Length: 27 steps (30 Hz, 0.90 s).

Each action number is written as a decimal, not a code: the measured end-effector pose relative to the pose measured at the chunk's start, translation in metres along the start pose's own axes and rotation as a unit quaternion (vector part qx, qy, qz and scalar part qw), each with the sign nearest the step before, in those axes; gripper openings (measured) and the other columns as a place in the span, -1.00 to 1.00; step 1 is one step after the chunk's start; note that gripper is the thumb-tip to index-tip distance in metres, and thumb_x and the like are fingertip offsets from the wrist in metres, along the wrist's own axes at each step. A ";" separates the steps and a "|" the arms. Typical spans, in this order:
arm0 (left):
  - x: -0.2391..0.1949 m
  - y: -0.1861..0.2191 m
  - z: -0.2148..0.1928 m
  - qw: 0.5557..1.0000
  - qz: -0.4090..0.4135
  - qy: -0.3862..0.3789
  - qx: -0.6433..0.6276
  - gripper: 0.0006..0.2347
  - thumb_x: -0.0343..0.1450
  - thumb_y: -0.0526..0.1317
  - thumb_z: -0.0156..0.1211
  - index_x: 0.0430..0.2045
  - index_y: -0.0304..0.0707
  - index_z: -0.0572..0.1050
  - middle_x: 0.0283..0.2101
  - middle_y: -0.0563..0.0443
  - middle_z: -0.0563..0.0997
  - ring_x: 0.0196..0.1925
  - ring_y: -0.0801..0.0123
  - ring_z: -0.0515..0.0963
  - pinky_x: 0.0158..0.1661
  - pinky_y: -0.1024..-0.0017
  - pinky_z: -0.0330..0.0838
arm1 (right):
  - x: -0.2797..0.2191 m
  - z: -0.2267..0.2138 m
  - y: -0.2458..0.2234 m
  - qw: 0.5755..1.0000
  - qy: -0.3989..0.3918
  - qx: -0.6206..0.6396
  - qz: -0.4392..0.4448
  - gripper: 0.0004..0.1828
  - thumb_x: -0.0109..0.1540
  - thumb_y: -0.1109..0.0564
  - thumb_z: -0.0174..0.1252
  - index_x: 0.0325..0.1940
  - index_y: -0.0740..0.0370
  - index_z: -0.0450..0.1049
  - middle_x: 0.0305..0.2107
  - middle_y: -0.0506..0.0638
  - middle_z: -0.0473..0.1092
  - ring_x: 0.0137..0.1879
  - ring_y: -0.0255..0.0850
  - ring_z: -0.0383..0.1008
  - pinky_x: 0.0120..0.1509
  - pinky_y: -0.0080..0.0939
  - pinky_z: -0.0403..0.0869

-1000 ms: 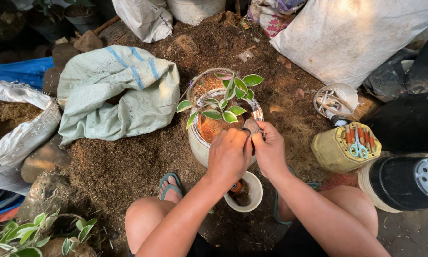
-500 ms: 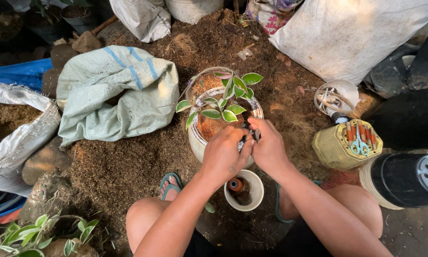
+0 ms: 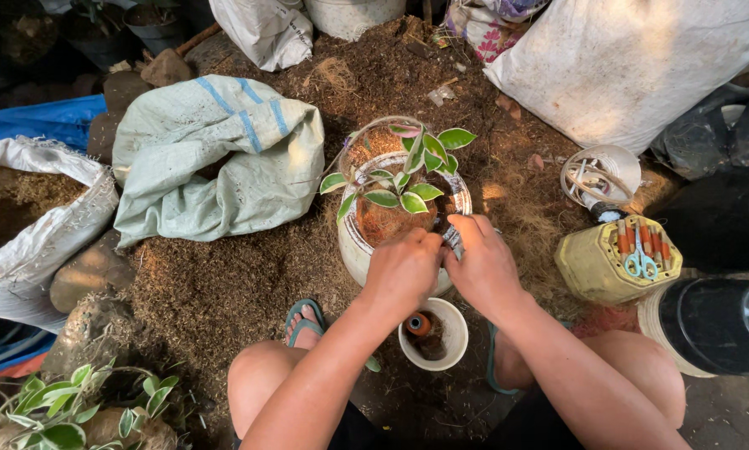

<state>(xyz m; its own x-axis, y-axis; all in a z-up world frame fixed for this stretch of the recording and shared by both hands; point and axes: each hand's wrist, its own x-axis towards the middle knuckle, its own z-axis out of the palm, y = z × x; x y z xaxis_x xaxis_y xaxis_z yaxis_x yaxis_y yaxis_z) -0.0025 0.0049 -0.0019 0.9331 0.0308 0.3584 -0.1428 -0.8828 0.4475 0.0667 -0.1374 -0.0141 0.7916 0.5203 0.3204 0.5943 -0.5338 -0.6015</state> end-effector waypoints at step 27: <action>-0.002 0.036 0.013 0.968 -0.111 0.114 -0.194 -0.90 0.44 -0.26 0.21 -0.26 -0.28 0.54 -0.27 -0.18 0.56 -0.20 -0.05 0.60 -0.17 0.13 0.49 | 0.004 0.031 0.036 0.869 0.082 0.438 0.216 -0.49 0.14 0.48 0.05 0.19 0.35 0.40 -0.01 0.02 0.46 0.05 -0.32 0.48 0.12 -0.33 0.47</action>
<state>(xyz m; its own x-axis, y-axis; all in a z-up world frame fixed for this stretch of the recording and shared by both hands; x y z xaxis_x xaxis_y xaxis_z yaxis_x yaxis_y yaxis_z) -0.0052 -0.0330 0.0034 0.8645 0.3400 0.3702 -0.1020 -0.6024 0.7916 0.0867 -0.1336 -0.0575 0.9664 0.2564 -0.0173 -0.0429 0.0945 -0.9946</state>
